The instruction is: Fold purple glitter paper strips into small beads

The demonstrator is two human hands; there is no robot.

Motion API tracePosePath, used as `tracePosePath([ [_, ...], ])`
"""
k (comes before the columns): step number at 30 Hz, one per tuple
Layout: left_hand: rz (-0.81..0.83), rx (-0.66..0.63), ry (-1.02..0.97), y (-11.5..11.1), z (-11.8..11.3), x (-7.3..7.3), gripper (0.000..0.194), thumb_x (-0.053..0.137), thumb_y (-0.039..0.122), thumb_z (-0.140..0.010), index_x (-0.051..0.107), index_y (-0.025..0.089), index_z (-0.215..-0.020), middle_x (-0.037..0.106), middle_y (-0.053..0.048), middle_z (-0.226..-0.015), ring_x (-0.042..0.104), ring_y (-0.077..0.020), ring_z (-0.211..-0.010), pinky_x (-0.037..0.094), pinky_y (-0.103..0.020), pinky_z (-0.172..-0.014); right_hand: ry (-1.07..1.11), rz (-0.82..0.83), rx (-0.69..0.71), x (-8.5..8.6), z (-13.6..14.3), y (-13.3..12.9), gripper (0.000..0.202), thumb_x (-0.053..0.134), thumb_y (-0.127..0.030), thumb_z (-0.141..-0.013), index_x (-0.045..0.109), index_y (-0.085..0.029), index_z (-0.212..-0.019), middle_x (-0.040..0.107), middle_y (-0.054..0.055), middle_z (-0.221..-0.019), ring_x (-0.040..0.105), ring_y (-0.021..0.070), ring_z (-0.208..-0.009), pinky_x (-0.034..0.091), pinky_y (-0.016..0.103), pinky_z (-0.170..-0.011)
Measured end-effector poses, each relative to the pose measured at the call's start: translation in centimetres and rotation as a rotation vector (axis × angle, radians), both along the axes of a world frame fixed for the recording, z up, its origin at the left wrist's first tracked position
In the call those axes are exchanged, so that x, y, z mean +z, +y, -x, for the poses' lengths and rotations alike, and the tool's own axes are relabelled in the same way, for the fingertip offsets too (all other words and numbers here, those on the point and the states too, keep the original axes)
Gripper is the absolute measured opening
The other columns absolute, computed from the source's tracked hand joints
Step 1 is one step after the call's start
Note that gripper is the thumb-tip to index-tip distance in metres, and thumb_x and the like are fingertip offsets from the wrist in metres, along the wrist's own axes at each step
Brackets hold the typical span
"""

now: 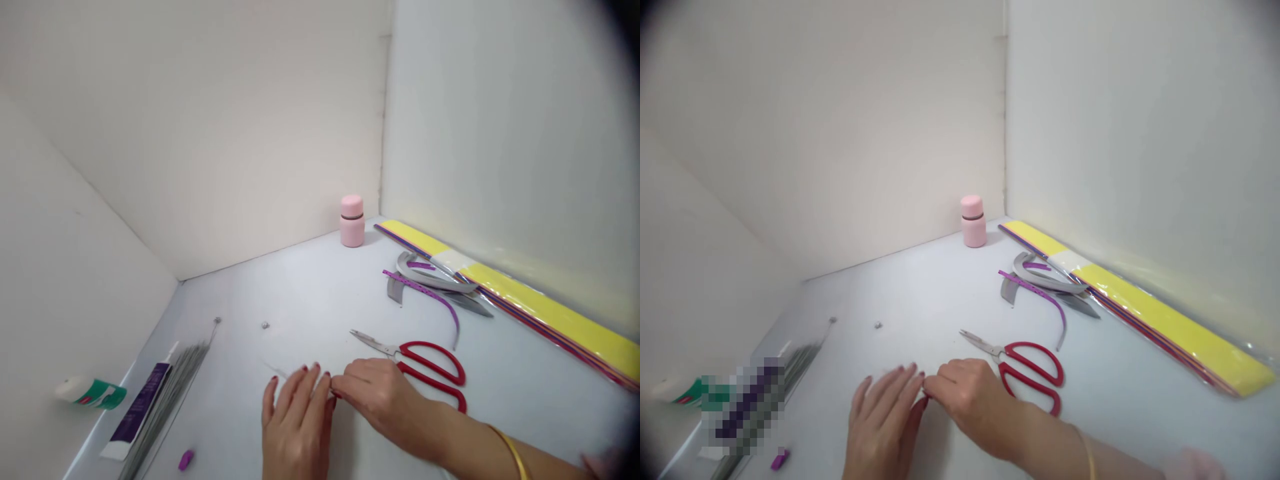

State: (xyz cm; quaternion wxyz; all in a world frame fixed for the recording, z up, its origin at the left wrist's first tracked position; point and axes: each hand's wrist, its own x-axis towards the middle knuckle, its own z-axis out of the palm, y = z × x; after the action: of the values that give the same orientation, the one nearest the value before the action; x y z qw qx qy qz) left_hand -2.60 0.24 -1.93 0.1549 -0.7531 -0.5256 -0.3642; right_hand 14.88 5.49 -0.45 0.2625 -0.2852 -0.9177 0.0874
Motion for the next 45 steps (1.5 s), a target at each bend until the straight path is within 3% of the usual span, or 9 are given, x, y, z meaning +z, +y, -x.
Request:
tracePosePath([
  [3,0.083,-0.070,0.073,0.0,0.6,-0.1,0.019,0.047,0.008,-0.085,0.061,0.017,-0.093,0.067,0.001,-0.063,0.061,-0.0130,-0.057,0.037,-0.033,-0.080,0.001,-0.061,0.000,-0.1,-0.1,0.1,0.018,0.042,-0.014,-0.090,0.059,-0.017,-0.085,0.058,0.000,-0.064,0.051,0.0136,-0.060,0.034,0.026,-0.056],
  [8,-0.008,0.010,0.105,-0.1,2.3,0.4,0.019,0.055,0.003,-0.079,0.061,0.013,-0.094,0.068,-0.002,-0.065,0.059,-0.0149,-0.057,0.040,-0.031,-0.068,0.016,-0.163,-0.102,0.5,-0.6,1.0,0.022,0.041,-0.007,-0.088,0.060,-0.017,-0.079,0.056,0.003,-0.072,0.047,0.0153,-0.068,0.036,0.027,-0.063],
  [14,-0.024,-0.020,0.023,-0.1,1.0,0.4,0.017,0.058,0.004,-0.077,0.062,0.013,-0.090,0.071,-0.005,-0.072,0.060,-0.0152,-0.062,0.041,-0.029,-0.064,0.017,-0.291,-0.284,0.8,-0.8,1.2,0.027,0.042,-0.011,-0.088,0.059,-0.016,-0.067,0.048,0.001,-0.059,0.043,0.0136,-0.056,0.032,0.025,-0.053],
  [20,-0.028,0.042,0.041,0.3,-0.3,0.1,0.035,0.060,0.017,-0.080,0.056,0.007,-0.113,0.067,-0.015,-0.093,0.059,-0.0227,-0.081,0.043,-0.034,-0.073,0.078,-0.325,-0.186,0.7,-0.7,0.6,0.024,0.043,-0.013,-0.090,0.059,-0.016,-0.072,0.053,0.001,-0.061,0.049,0.0129,-0.058,0.036,0.025,-0.056],
  [27,-0.041,-0.041,0.144,0.1,-0.3,0.4,0.030,0.051,0.003,-0.082,0.053,0.006,-0.112,0.067,-0.004,-0.064,0.056,-0.0155,-0.054,0.039,-0.029,-0.055,0.098,-0.280,-0.147,0.4,-0.6,0.3,0.027,0.038,-0.008,-0.089,0.058,-0.016,-0.073,0.055,0.003,-0.063,0.052,0.0141,-0.060,0.041,0.025,-0.058],
  [32,-0.087,-0.064,0.139,0.2,-1.0,1.0,0.018,0.054,0.004,-0.079,0.059,0.010,-0.096,0.069,-0.011,-0.084,0.061,-0.0184,-0.072,0.044,-0.030,-0.067,0.274,0.048,-0.213,1.4,-0.5,0.3,0.024,0.042,-0.011,-0.086,0.059,-0.017,-0.071,0.058,0.003,-0.066,0.054,0.0145,-0.064,0.043,0.027,-0.064],
  [39,0.064,0.032,0.151,1.0,-1.3,3.6,0.015,0.050,0.010,-0.083,0.062,0.020,-0.085,0.063,-0.002,-0.067,0.054,-0.0165,-0.058,0.040,-0.030,-0.058,0.784,1.155,-0.140,3.3,0.2,-0.2,0.011,0.059,-0.023,-0.075,0.059,-0.014,-0.068,0.053,-0.003,-0.057,0.049,0.0098,-0.055,0.040,0.021,-0.055],
  [42,0.095,0.012,-0.036,0.8,-2.0,4.0,0.014,0.047,0.011,-0.084,0.059,0.018,-0.082,0.062,-0.003,-0.071,0.057,-0.0162,-0.061,0.043,-0.028,-0.060,0.819,1.202,-0.178,3.4,0.2,-0.2,0.015,0.062,-0.026,-0.074,0.058,-0.014,-0.065,0.049,-0.004,-0.055,0.043,0.0085,-0.051,0.035,0.020,-0.050],
  [45,0.122,-0.013,-0.272,0.1,-2.8,4.3,0.014,0.046,0.012,-0.085,0.057,0.017,-0.091,0.061,-0.003,-0.074,0.053,-0.0113,-0.053,0.044,-0.021,-0.053,0.698,0.890,-0.236,3.3,-0.2,-0.3,0.017,0.056,-0.026,-0.079,0.059,-0.015,-0.066,0.052,-0.002,-0.058,0.047,0.0112,-0.055,0.036,0.022,-0.051],
])
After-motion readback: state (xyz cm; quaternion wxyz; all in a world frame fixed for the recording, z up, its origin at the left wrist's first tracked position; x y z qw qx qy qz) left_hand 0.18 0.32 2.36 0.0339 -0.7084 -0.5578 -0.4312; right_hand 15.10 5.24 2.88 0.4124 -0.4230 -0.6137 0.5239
